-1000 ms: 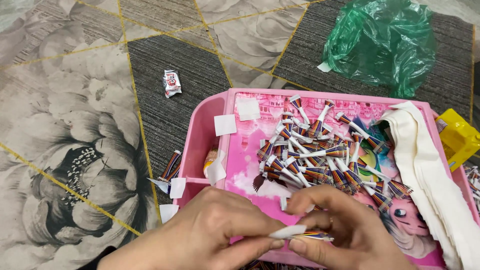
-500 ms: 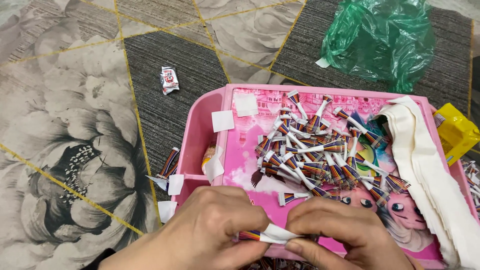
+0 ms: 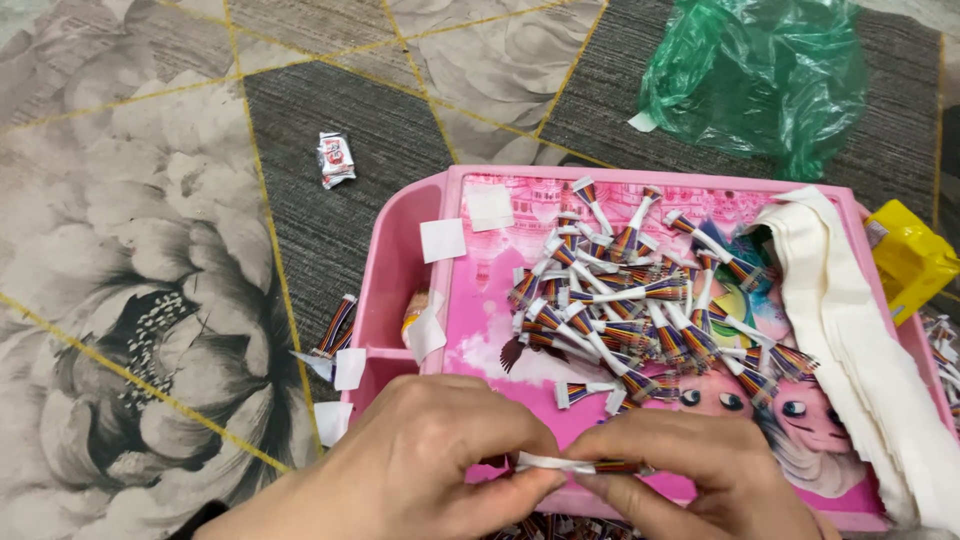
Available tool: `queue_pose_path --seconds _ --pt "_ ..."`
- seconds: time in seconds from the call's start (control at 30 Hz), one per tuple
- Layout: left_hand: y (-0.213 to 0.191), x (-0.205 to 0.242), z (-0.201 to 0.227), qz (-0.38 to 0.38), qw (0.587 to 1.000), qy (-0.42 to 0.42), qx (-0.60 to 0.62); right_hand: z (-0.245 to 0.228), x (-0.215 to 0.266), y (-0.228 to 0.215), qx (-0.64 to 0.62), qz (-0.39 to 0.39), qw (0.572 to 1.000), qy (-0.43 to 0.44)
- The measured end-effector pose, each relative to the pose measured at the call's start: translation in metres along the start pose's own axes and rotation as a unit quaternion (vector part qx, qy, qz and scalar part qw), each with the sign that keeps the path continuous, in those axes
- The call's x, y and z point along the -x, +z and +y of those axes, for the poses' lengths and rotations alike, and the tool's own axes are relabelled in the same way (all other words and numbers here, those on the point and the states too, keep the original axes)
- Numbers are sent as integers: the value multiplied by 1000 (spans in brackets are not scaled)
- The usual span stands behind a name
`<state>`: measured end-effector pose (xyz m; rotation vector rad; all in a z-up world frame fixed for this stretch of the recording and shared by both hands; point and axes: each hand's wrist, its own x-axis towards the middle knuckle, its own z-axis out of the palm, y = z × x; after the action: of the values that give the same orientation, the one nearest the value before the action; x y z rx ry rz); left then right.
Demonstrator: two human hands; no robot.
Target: Wrapping small multi-colored wire bundles with white adhesive strips on a pink tray.
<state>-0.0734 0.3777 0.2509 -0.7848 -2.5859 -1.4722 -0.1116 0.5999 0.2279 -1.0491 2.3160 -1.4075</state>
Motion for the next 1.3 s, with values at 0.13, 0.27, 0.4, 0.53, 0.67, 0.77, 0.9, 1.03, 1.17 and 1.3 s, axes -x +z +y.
queue_pose_path --seconds 0.13,0.27,0.4,0.53,0.67,0.77,0.9,1.03,1.17,1.3 --pt "7 9 -18 -24 998 62 -20 2 -1 -3 -13 -25 999 26" --pt "13 20 -49 -69 996 36 -39 -4 -7 -11 -45 -85 993 -72" --pt "27 20 -57 -81 991 24 -108 8 -4 -9 -134 -94 986 14" --pt "43 27 -53 -36 977 -4 -210 18 3 1 -256 -85 953 139" --pt "37 20 -51 -40 958 89 -269 11 -1 -5 -57 -78 995 -2" --pt "21 12 -29 -58 982 62 -166 17 6 -1 129 -43 981 -139" --pt "15 0 -11 -15 962 145 -231 20 6 -3 -121 -47 980 154" --pt "21 4 -18 -24 944 158 -288 8 -5 -2 86 -52 994 -46" --pt "31 4 -27 -17 970 116 -212 9 -7 0 260 32 951 -166" --pt "14 -10 -11 71 974 62 -205 13 -15 -14 321 75 941 -80"
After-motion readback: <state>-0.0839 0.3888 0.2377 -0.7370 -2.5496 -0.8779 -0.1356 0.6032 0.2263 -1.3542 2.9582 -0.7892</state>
